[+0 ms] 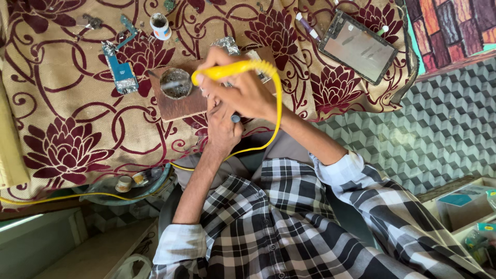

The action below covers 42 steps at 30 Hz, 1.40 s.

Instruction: The person uses a soldering iron and solder wire to reflow solder on a circuit board. They repeatedly apply heat and solder to specific points on the board while holding it steady with a tool.

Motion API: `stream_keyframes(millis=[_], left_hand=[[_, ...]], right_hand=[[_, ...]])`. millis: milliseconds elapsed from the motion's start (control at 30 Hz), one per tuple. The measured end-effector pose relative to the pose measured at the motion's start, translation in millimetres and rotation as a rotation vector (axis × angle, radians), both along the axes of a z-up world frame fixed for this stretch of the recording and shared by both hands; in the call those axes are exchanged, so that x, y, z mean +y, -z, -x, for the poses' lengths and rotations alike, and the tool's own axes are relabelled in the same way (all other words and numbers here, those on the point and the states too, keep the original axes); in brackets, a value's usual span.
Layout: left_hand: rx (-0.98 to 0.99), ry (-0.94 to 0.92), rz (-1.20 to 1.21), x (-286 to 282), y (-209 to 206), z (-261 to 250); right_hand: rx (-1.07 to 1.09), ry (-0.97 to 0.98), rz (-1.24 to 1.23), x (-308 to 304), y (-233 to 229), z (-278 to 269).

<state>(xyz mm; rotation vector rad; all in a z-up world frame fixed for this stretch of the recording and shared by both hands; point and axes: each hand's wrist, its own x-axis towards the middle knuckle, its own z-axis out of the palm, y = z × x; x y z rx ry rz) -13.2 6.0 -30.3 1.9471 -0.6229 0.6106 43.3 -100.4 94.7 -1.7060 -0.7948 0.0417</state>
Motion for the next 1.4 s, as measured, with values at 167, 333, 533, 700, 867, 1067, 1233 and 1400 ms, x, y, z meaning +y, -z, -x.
stream_keyframes(millis=[167, 333, 533, 700, 867, 1067, 1233, 1400], left_hand=[[-0.106, 0.005, 0.020, 0, -14, -1], [-0.062, 0.000, -0.019, 1, -26, 1], [-0.106, -0.013, -0.003, 3, -25, 0], [-0.052, 0.002, -0.033, 2, -24, 2], [-0.107, 0.007, -0.041, 3, -22, 0], [-0.125, -0.014, -0.012, 1, -22, -1], [-0.076, -0.021, 0.044, 1, -18, -1], [-0.088, -0.016, 0.095, 1, -16, -3]], right_hand=[[0.219, 0.063, -0.047, -11, -4, -4], [0.087, 0.058, 0.058, -5, -9, -3], [-0.176, 0.086, 0.194, 2, -13, 0], [-0.111, 0.185, 0.225, -3, -13, -1], [-0.039, 0.328, -0.044, 7, -12, -27], [-0.220, 0.380, -0.013, 33, -10, -85], [-0.208, 0.429, 0.130, 45, 2, -94], [-0.243, 0.339, 0.044, 57, 12, -104]])
